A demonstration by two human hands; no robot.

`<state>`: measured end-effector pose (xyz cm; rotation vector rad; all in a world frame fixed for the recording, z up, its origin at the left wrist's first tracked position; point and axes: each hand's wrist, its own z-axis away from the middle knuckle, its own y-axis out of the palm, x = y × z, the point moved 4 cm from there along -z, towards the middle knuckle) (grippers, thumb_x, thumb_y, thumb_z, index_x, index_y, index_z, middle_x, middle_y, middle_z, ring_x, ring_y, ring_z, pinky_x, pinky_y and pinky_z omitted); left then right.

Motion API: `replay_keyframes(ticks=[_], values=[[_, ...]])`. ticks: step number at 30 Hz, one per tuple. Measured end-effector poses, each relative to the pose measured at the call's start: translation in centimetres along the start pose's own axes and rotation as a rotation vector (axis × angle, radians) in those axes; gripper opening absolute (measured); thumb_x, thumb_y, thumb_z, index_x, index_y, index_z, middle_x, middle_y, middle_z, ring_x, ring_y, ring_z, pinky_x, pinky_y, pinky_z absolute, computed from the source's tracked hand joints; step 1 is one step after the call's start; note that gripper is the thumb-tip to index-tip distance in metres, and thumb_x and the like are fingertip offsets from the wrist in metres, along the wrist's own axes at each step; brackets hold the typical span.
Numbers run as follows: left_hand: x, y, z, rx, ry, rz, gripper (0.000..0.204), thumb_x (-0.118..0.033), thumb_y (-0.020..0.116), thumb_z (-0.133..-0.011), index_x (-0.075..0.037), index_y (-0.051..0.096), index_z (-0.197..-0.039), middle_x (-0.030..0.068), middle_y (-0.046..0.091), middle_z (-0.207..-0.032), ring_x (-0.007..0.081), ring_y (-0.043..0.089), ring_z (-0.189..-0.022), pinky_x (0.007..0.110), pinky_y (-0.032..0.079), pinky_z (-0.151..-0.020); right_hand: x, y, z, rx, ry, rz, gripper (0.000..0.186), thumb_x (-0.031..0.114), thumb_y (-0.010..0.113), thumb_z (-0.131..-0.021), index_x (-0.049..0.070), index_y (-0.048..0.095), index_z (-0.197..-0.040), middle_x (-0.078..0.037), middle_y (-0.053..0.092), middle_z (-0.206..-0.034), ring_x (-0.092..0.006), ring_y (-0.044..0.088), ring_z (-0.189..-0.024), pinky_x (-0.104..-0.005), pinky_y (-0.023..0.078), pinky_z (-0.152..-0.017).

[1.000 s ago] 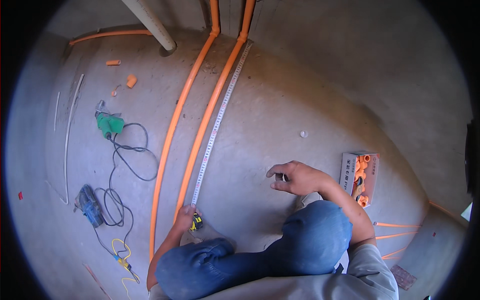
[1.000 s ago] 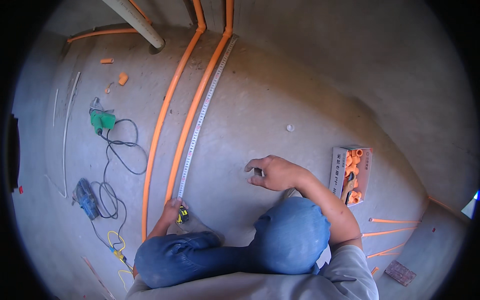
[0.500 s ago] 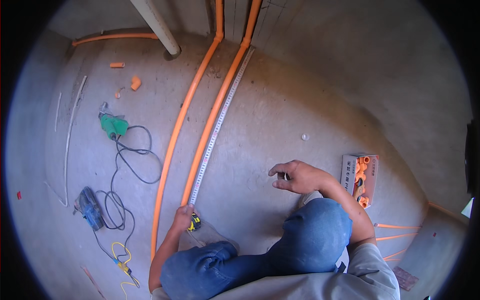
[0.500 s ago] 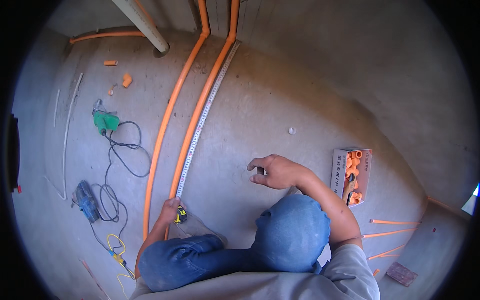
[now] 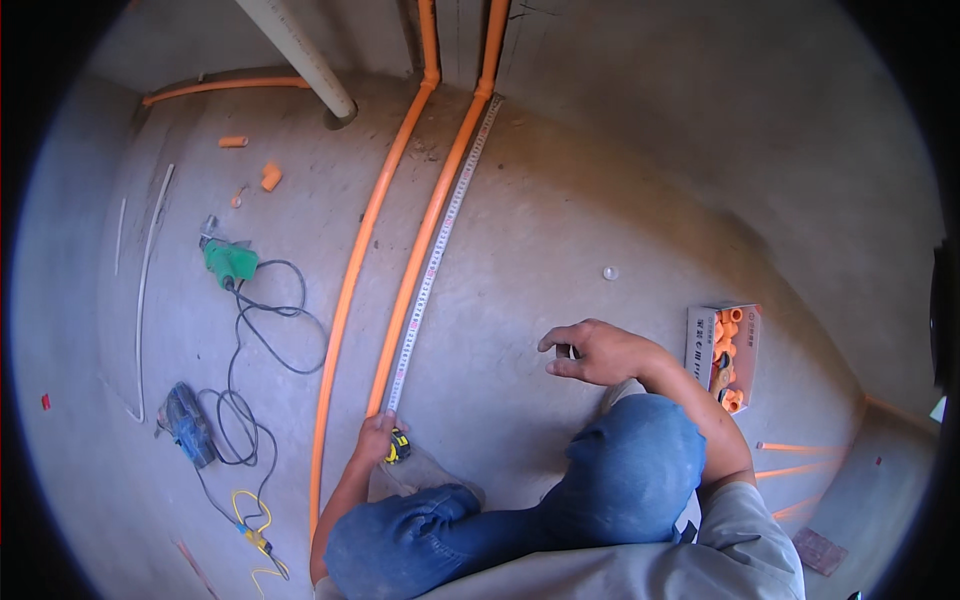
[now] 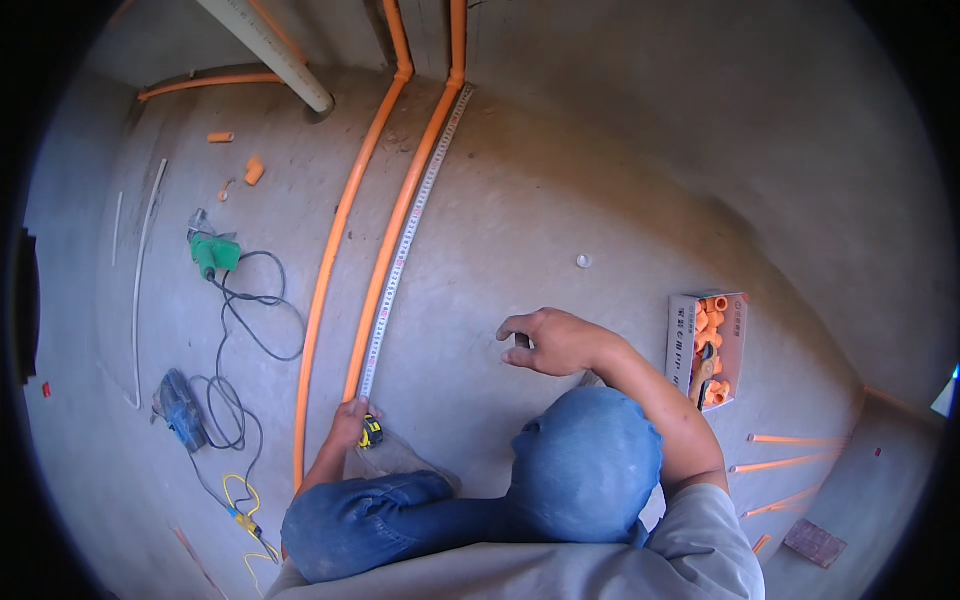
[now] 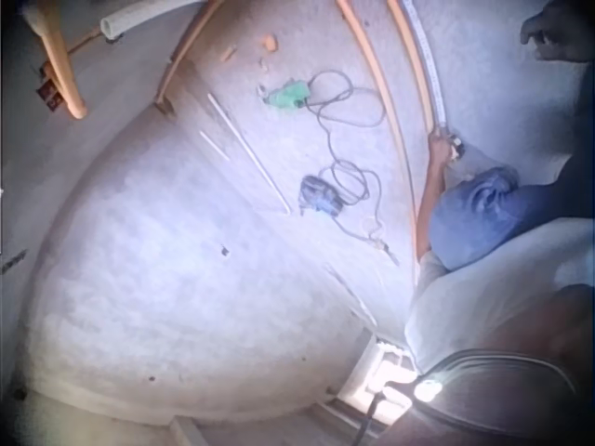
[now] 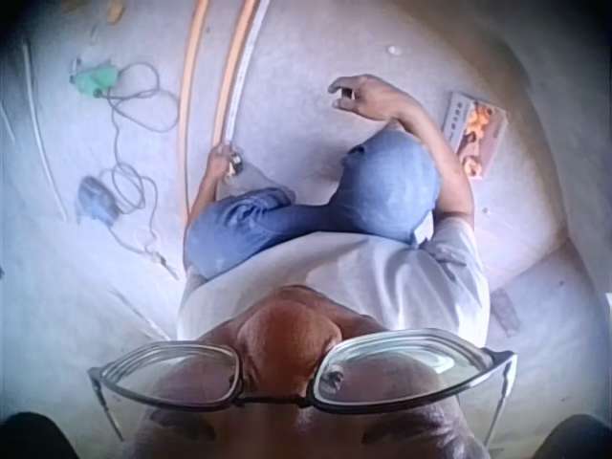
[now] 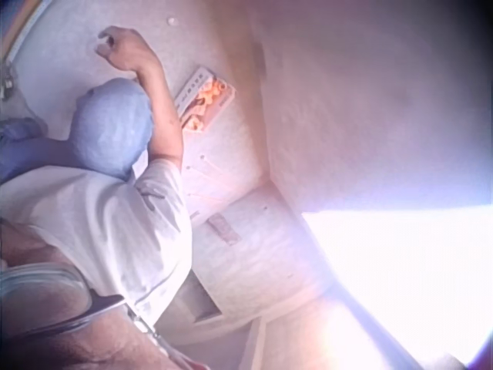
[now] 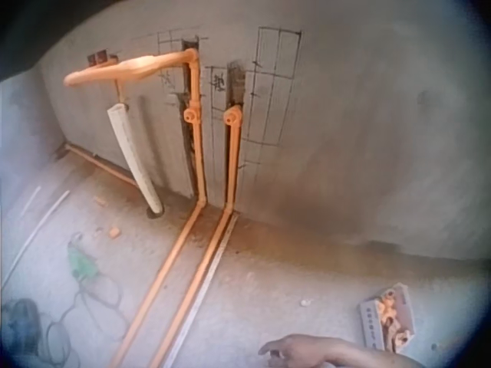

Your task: The person measures a length of orange plastic pipe on the floor with a tape measure and then uses a manual pipe cutter to cut through another piece of orange pipe.

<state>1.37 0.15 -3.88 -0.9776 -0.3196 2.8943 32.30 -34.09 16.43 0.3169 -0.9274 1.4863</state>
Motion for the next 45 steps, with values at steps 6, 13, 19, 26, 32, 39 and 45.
replay_keyframes(ticks=[6, 13, 19, 26, 32, 39, 45], values=[[0.3, -0.1, 0.1, 0.008, -0.005, 0.014, 0.050, -0.033, 0.043, -0.109, 0.004, 0.066, -0.085, 0.0136, 0.073, -0.087, 0.0204, 0.067, -0.084, 0.034, 0.053, -0.085, -0.1, 0.3, -0.1, 0.014, 0.014, 0.026, 0.044, 0.035, 0.065, -0.096, 0.004, 0.064, -0.126, -0.019, 0.072, -0.100, -0.0370, 0.067, -0.099, -0.0443, 0.052, -0.089], [1.3, 0.0, -0.4, 0.012, 0.011, 0.013, 0.052, -0.033, 0.042, -0.110, 0.004, 0.070, -0.087, 0.0122, 0.074, -0.087, 0.0201, 0.067, -0.083, 0.035, 0.052, -0.084, -0.5, 0.7, -0.4, 0.005, 0.012, 0.034, 0.042, 0.034, 0.066, -0.095, 0.006, 0.064, -0.127, -0.017, 0.070, -0.096, -0.0341, 0.067, -0.092, -0.0425, 0.052, -0.086], [1.4, 0.0, -0.3, 0.003, 0.038, -0.012, 0.052, -0.033, 0.042, -0.110, 0.003, 0.071, -0.086, 0.0113, 0.074, -0.086, 0.0199, 0.066, -0.082, 0.035, 0.052, -0.084, -0.1, 0.7, -0.7, 0.034, -0.006, 0.042, 0.044, 0.037, 0.064, -0.096, 0.006, 0.063, -0.127, -0.019, 0.071, -0.101, -0.0361, 0.067, -0.099, -0.0443, 0.052, -0.088], [0.8, -0.1, 0.0, 0.002, 0.011, 0.013, 0.050, -0.032, 0.043, -0.109, 0.003, 0.071, -0.086, 0.0124, 0.074, -0.086, 0.0196, 0.066, -0.082, 0.034, 0.052, -0.083, 0.1, 0.6, -0.7, 0.036, 0.012, 0.026, 0.044, 0.037, 0.065, -0.095, 0.005, 0.064, -0.126, -0.018, 0.071, -0.100, -0.0348, 0.067, -0.097, -0.0434, 0.052, -0.086], [0.3, 0.0, 0.3, -0.018, -0.017, 0.012, 0.050, -0.031, 0.043, -0.109, 0.004, 0.070, -0.085, 0.0122, 0.073, -0.085, 0.0194, 0.065, -0.080, 0.034, 0.052, -0.083, 0.0, 0.7, -0.7, 0.034, -0.002, 0.018, 0.045, 0.037, 0.064, -0.096, 0.005, 0.063, -0.127, -0.018, 0.071, -0.099, -0.0356, 0.067, -0.095, -0.0432, 0.052, -0.086], [1.2, 0.0, -0.2, -0.025, 0.020, -0.023, 0.052, -0.033, 0.044, -0.109, 0.004, 0.070, -0.084, 0.0115, 0.071, -0.078, 0.0177, 0.063, -0.069, 0.034, 0.053, -0.068, -0.6, 0.7, -0.8, 0.013, -0.021, 0.017, 0.044, 0.036, 0.065, -0.095, 0.006, 0.064, -0.126, -0.018, 0.071, -0.097, -0.0356, 0.067, -0.095, -0.0435, 0.053, -0.086], [2.2, -0.6, -0.6, -0.003, -0.123, 0.124, 0.040, -0.026, 0.048, -0.104, 0.000, 0.069, -0.082, 0.0075, 0.064, -0.066, 0.0161, 0.060, -0.057, 0.033, 0.050, -0.056, -1.5, 1.6, -2.4, -0.047, -0.124, 0.099, 0.048, 0.040, 0.070, -0.090, 0.007, 0.067, -0.124, -0.020, 0.072, -0.096, -0.0364, 0.069, -0.088, -0.0457, 0.055, -0.079]])
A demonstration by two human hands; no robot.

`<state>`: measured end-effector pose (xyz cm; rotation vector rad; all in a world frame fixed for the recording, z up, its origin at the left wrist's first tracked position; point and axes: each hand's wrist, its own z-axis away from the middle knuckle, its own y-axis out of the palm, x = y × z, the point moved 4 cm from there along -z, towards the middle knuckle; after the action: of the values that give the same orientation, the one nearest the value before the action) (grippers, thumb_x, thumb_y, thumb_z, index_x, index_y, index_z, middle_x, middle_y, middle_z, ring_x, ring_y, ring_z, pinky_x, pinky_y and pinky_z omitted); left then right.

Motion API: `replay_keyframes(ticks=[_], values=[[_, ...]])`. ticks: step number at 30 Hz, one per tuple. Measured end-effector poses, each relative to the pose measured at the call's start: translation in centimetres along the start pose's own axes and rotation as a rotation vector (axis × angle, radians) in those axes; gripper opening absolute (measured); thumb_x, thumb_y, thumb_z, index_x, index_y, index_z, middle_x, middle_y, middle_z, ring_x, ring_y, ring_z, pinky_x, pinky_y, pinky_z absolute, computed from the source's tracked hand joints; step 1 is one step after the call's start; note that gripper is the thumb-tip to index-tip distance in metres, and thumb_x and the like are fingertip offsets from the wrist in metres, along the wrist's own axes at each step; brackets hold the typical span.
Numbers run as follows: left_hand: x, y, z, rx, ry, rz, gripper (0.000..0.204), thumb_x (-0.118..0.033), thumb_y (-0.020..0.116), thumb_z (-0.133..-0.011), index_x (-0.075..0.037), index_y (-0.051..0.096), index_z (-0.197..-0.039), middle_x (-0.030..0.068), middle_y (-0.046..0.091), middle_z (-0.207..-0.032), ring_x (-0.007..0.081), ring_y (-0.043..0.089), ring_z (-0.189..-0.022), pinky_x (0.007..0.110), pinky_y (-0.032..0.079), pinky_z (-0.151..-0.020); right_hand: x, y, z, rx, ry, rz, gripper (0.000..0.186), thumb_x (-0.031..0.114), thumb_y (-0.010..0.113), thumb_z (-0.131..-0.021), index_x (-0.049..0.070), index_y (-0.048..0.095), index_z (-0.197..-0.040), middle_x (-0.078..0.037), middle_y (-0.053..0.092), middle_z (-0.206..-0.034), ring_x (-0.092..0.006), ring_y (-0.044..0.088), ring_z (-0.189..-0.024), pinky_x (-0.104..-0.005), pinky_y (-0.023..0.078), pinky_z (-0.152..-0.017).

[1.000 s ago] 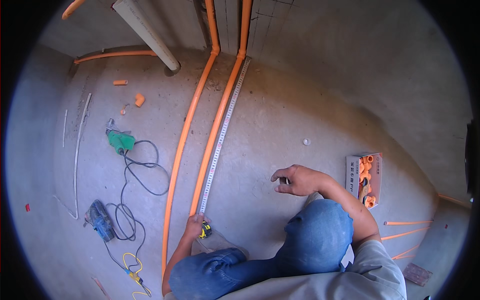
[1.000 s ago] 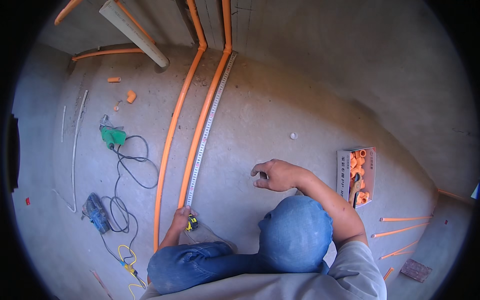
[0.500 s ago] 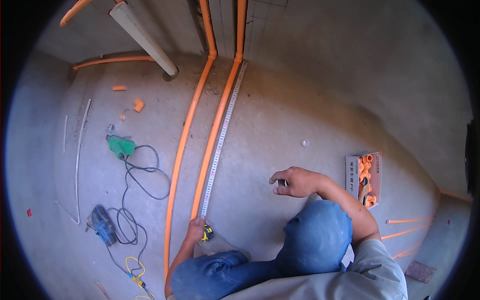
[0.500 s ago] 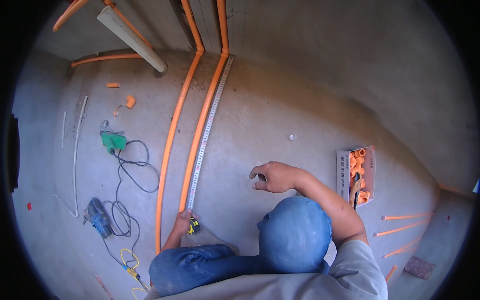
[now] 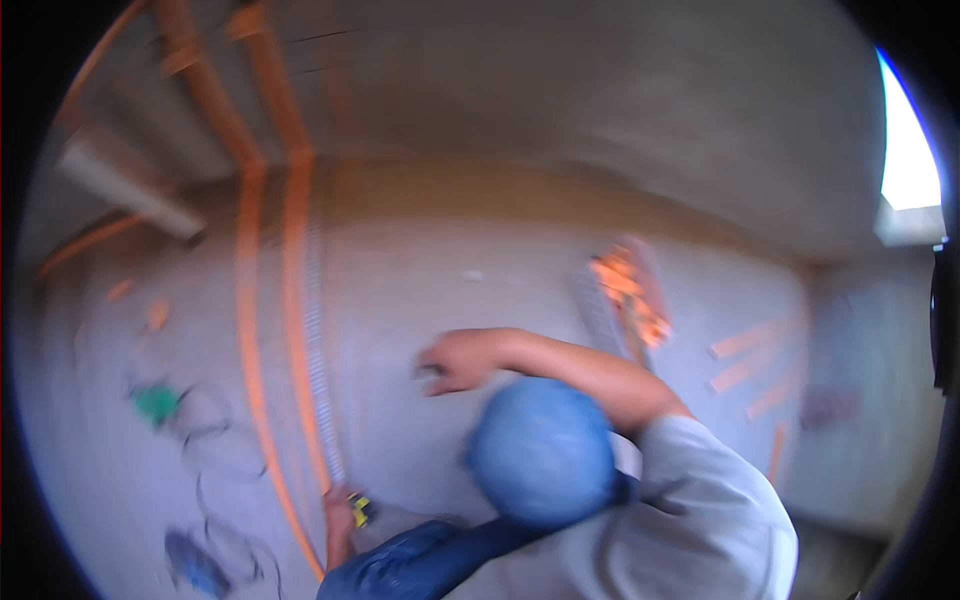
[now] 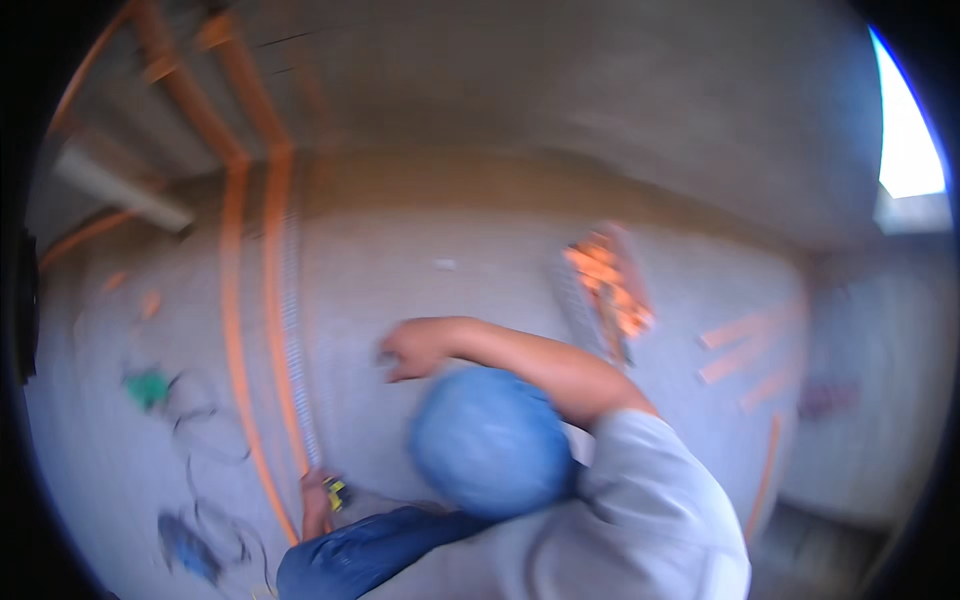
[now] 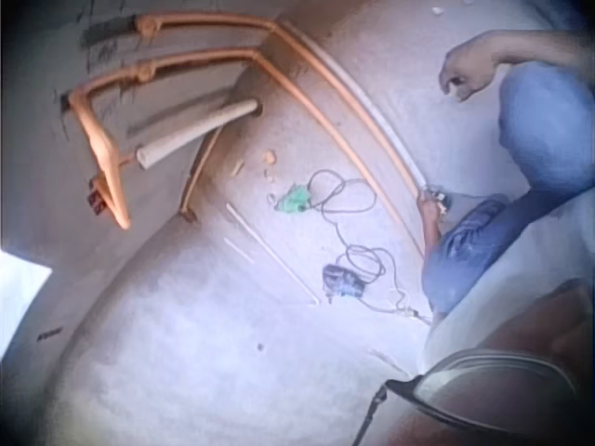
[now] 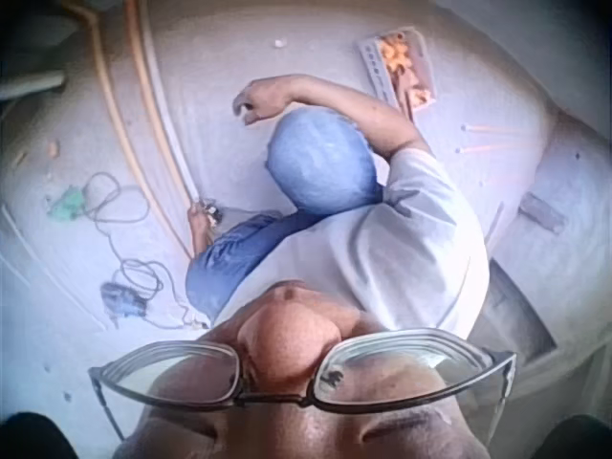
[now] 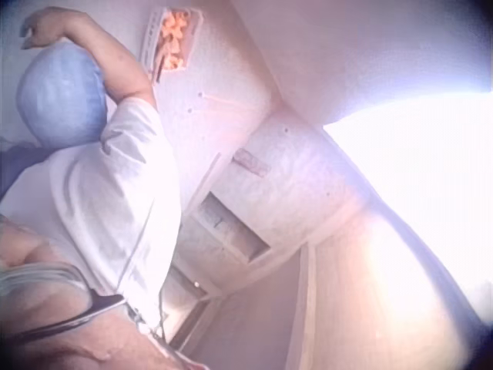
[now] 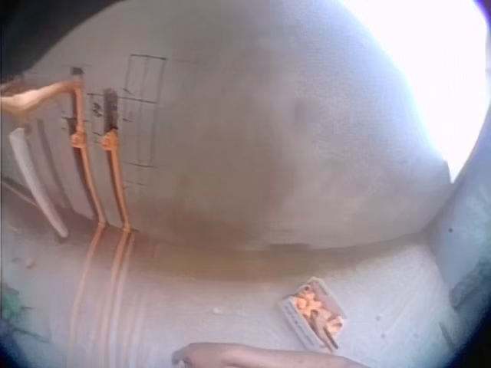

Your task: The person measures a length of orange plastic pipe on the floor with a tape measure and then uses a manual pipe cutter to cut through another piece of orange pipe.

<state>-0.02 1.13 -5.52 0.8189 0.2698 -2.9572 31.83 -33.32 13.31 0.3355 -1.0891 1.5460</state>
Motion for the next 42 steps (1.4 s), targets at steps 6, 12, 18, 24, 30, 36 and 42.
replay_keyframes(ticks=[6, 12, 18, 24, 30, 36, 42], values=[[-2.8, 1.8, 1.2, 0.035, 0.198, 0.084, 0.045, -0.029, 0.039, -0.108, 0.000, 0.059, -0.080, 0.0125, 0.064, -0.074, 0.0211, 0.062, -0.070, 0.037, 0.051, -0.070, 1.1, -1.2, 0.2, -0.053, 0.056, -0.095, 0.047, 0.036, 0.070, -0.088, 0.004, 0.068, -0.123, -0.021, 0.070, -0.114, -0.0368, 0.065, -0.110, -0.0447, 0.051, -0.095], [-4.2, 2.9, 2.6, 0.077, 0.180, 0.072, 0.042, -0.027, 0.038, -0.108, -0.002, 0.055, -0.080, 0.0145, 0.063, -0.080, 0.0232, 0.061, -0.077, 0.037, 0.050, -0.078, 1.8, -2.0, 1.6, -0.038, 0.086, -0.137, 0.048, 0.036, 0.070, -0.089, 0.004, 0.067, -0.125, -0.021, 0.071, -0.111, -0.0363, 0.065, -0.108, -0.0443, 0.051, -0.094], [-4.5, 3.3, 2.7, 0.057, 0.121, 0.119, 0.041, -0.026, 0.039, -0.107, -0.002, 0.056, -0.079, 0.0141, 0.063, -0.080, 0.0231, 0.060, -0.076, 0.037, 0.049, -0.079, 1.5, -2.1, 1.6, -0.049, 0.053, -0.125, 0.048, 0.037, 0.070, -0.089, 0.004, 0.067, -0.125, -0.020, 0.071, -0.109, -0.0365, 0.066, -0.107, -0.0442, 0.051, -0.093], [-4.3, 3.2, 2.7, 0.035, 0.101, 0.160, 0.041, -0.027, 0.039, -0.106, -0.002, 0.056, -0.078, 0.0141, 0.063, -0.079, 0.0232, 0.060, -0.075, 0.038, 0.050, -0.077, 1.4, -2.2, 1.9, -0.073, 0.028, -0.127, 0.049, 0.037, 0.070, -0.089, 0.004, 0.067, -0.125, -0.021, 0.071, -0.108, -0.0378, 0.066, -0.106, -0.0449, 0.051, -0.093], [-4.1, 3.1, 2.3, 0.027, 0.138, 0.113, 0.042, -0.030, 0.041, -0.107, -0.001, 0.056, -0.079, 0.0139, 0.063, -0.079, 0.0231, 0.060, -0.073, 0.038, 0.050, -0.074, 1.4, -2.2, 2.0, -0.075, 0.026, -0.111, 0.049, 0.038, 0.070, -0.089, 0.005, 0.067, -0.125, -0.022, 0.071, -0.109, -0.0381, 0.066, -0.107, -0.0451, 0.051, -0.093], [-4.4, 3.3, 2.7, 0.024, 0.149, 0.113, 0.044, -0.031, 0.041, -0.107, -0.001, 0.056, -0.079, 0.0136, 0.063, -0.078, 0.0229, 0.059, -0.072, 0.037, 0.050, -0.072, 1.5, -2.2, 2.1, -0.069, 0.055, -0.113, 0.049, 0.038, 0.070, -0.089, 0.005, 0.067, -0.125, -0.022, 0.071, -0.110, -0.0378, 0.066, -0.107, -0.0451, 0.051, -0.094], [-4.3, 3.4, 2.7, 0.038, 0.143, 0.113, 0.044, -0.031, 0.040, -0.108, -0.002, 0.056, -0.080, 0.0134, 0.063, -0.079, 0.0222, 0.059, -0.072, 0.037, 0.050, -0.073, 1.6, -2.3, 2.2, -0.067, 0.044, -0.107, 0.050, 0.039, 0.069, -0.090, 0.005, 0.066, -0.126, -0.022, 0.070, -0.112, -0.0377, 0.065, -0.108, -0.0453, 0.051, -0.094]])
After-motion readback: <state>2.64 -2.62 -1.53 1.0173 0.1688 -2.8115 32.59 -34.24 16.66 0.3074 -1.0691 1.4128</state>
